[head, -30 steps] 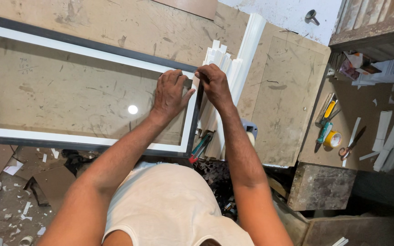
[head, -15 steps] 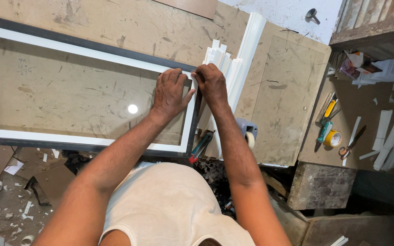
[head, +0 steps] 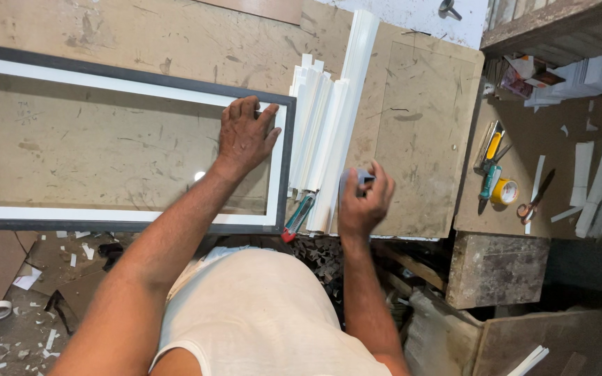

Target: The person assembles picture frames by inserting white plastic strips into the inner edges of black frames. They repeatedly measure, cut, and fit the strips along each side, then place a glass pane into one frame. The workspace is cluttered with tools and materials.

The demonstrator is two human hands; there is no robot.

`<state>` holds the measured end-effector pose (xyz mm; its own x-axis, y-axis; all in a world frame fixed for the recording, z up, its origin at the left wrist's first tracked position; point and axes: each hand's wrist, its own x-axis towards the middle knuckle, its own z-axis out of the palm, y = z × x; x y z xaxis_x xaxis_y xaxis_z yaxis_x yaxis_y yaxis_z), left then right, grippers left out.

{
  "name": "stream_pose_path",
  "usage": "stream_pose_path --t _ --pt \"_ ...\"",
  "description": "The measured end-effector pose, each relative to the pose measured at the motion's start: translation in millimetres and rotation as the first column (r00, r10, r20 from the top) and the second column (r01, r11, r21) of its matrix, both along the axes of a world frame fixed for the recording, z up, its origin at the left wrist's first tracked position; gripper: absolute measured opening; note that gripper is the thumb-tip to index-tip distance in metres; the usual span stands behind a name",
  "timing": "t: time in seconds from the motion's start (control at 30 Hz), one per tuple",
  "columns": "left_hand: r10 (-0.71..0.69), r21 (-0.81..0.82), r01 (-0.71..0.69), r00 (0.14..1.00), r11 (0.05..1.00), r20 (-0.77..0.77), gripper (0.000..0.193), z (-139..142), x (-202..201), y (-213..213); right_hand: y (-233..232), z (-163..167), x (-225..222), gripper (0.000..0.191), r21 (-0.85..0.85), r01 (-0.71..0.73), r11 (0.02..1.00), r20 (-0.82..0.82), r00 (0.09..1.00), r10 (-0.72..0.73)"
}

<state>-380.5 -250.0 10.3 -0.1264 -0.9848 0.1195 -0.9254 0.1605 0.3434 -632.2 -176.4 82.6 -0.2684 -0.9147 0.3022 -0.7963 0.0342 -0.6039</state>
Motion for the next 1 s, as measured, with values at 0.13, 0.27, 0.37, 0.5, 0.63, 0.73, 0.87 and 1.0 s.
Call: stream_pose_path --t 0.13,0.27,0.37,0.5,0.63,0.73,0.87,1.0 --pt "-0.012 -0.09 0.023 0.993 0.996 0.119 0.061 -3.7 -2.8 2.6 86.6 -2.5 -68.2 0.041 0.092 0.248 0.964 -0.106 0.965 -0.238" --pt "-0.04 -0.035 0.049 0.975 0.998 0.217 0.071 -1.7 -8.6 -0.9 127.5 -25.8 -108.0 0.034 0.266 0.107 0.958 0.118 0.983 -0.142" --pt "-0.046 0.039 0.041 0.988 0.998 0.15 0.074 3.2 -13.0 -4.3 142.4 -41.6 -117.2 0.035 0.478 0.122 0.87 0.402 0.85 -0.341" --pt "-0.035 0.19 0.012 0.992 0.982 0.118 0.083 9.4 -19.7 -9.0 136.8 -54.2 -122.1 0.034 0.255 0.012 0.967 0.284 0.955 -0.087" --pt "-0.001 0.195 -0.014 0.997 0.981 0.075 0.085 11.1 -24.0 -9.7 135.4 -51.3 -128.7 0.023 0.289 0.005 0.957 0.45 0.882 -0.14" --pt "0.012 0.065 -0.014 1.0 0.998 0.024 0.084 9.4 -26.2 0.1 142.3 -47.5 -128.9 0.019 0.373 0.02 0.928 0.772 0.547 -0.323" --pt "-0.027 -0.02 0.027 1.0 0.999 0.014 0.064 5.4 -47.4 32.5 164.6 -48.4 -122.3 0.018 0.26 0.026 0.965 0.799 0.556 -0.23" --pt "-0.174 0.007 0.174 0.983 0.985 0.052 0.037 3.1 -90.6 60.4 165.9 -61.2 -114.4 0.02 0.184 0.083 0.979 0.546 0.82 -0.172"
